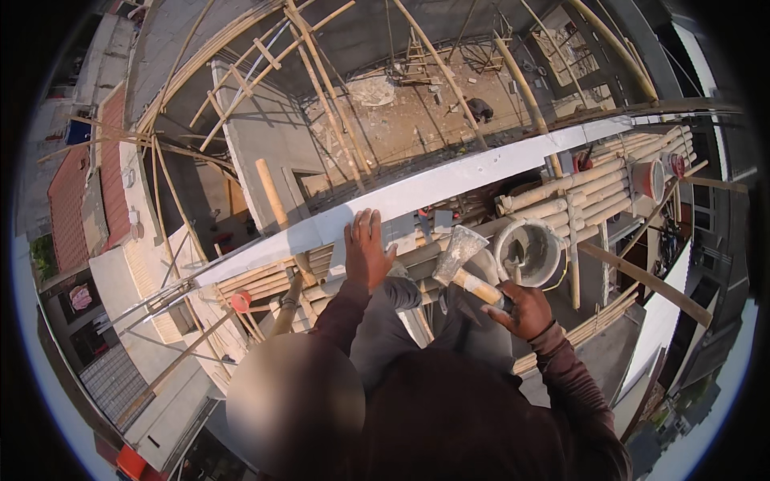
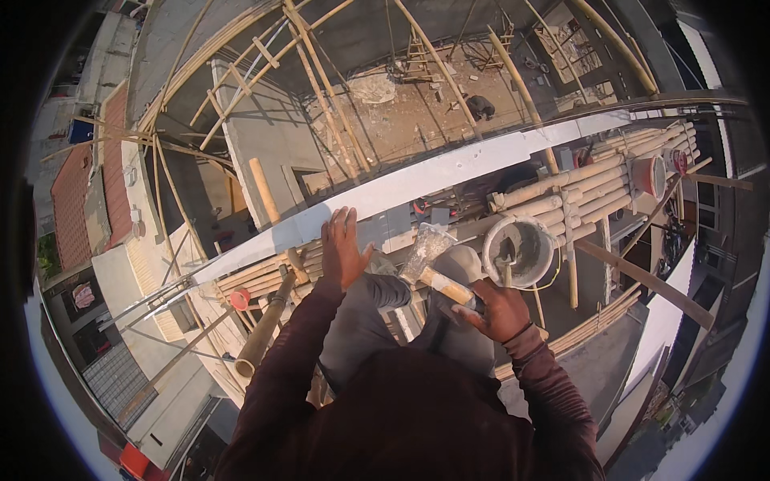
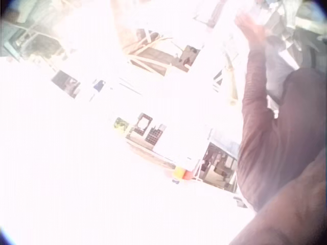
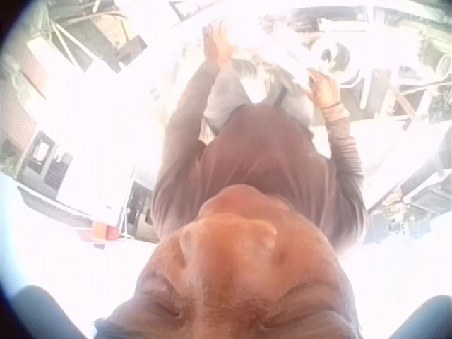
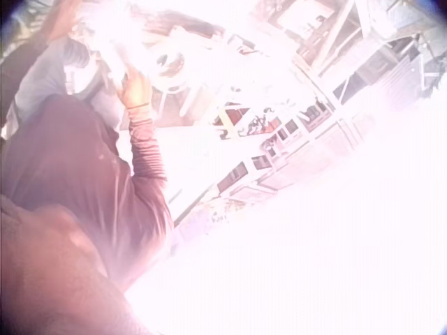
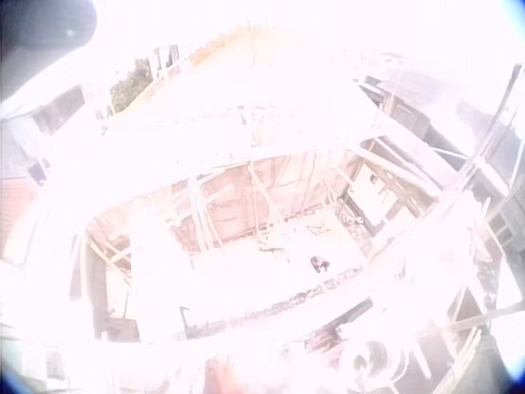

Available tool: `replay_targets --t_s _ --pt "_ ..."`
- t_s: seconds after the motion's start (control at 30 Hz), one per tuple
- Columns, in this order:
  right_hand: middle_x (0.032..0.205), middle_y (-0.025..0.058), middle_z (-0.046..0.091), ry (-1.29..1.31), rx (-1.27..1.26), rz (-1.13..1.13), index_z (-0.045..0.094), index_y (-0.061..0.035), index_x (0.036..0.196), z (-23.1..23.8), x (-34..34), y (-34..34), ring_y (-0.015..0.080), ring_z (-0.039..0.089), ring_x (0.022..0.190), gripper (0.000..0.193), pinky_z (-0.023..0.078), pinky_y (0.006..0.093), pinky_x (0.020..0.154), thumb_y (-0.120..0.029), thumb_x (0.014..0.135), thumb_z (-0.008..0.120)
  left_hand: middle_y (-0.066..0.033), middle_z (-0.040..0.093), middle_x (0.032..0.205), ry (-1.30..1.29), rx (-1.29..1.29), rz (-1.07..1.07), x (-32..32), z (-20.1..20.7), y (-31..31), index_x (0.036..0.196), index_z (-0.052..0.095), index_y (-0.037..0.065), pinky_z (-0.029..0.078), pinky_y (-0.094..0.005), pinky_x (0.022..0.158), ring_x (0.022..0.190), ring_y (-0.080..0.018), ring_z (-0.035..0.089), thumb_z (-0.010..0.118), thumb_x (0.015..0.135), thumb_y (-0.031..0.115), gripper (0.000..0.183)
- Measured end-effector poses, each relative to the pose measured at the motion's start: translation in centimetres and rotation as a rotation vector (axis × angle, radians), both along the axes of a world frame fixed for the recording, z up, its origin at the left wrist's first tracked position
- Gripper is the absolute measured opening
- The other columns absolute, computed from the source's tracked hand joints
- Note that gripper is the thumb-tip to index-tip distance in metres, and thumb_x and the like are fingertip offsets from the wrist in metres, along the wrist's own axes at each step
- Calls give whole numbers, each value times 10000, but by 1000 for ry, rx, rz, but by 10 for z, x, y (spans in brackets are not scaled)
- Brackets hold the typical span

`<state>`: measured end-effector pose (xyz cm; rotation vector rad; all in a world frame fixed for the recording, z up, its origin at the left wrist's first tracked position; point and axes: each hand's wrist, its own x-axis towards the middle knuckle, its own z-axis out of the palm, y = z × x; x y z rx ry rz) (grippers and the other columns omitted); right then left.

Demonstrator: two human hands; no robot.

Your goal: The person lays aerated concrete blocks on a bamboo scaffold. They apply mortar with a trowel, position blocks, tap them with a hammer, and measure the wall with a tape measure.

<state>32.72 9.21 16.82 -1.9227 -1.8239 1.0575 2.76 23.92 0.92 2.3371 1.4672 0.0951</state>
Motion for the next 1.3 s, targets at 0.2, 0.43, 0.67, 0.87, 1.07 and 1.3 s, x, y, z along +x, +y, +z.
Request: replay_targets --t_s 0.2,0.43,0.67,0.87,1.07,1.3 --pt "772 197 672 192 -2 -312 683 -33 1064 67 -14 -19 417 662 685 395 508 440 606 -373 891 787 -251 425 1499 -590 -820 -364 55 83 -44 1496 414 -20 310 -497 1183 1413 -408 417 788 846 297 814" --pt "827 198 691 391 93 -569 651 -76 1125 86 -25 -10 443 675 770 444 521 515 697 -445 897 743 -213 498 1495 -1129 -1506 3 153 222 -14 1541 352 -24 358 -428 1173 1376 -302 499 630 1006 367 718" --pt "1161 187 644 261 -59 -759 657 -7 1194 -40 54 -47 396 624 1129 542 498 476 984 -483 935 690 -160 742 977 -381 -975 -209 213 202 20 1207 636 -17 545 -402 863 911 -262 713 580 1038 235 308" --pt "1511 233 424 -149 -777 -1371 278 -51 1580 -271 217 -173 400 467 1383 977 432 466 1133 -436 842 790 -328 686 869 319 -674 -535 160 126 7 1136 674 -84 536 -520 737 868 -504 680 680 928 242 387" --pt "1560 198 446 15 -982 -1505 323 -60 1566 -350 301 -211 375 504 1387 976 452 460 1126 -488 828 796 -240 715 970 688 -958 -434 54 87 -34 1109 702 90 537 -529 767 935 -457 681 577 1011 372 323" --pt "1014 294 710 193 -389 -1655 736 4 1013 -326 217 -195 451 682 1013 512 531 484 884 -489 966 608 -125 754 965 691 -827 -778 -24 77 -35 1143 737 161 553 -442 692 834 -360 719 612 987 337 266"
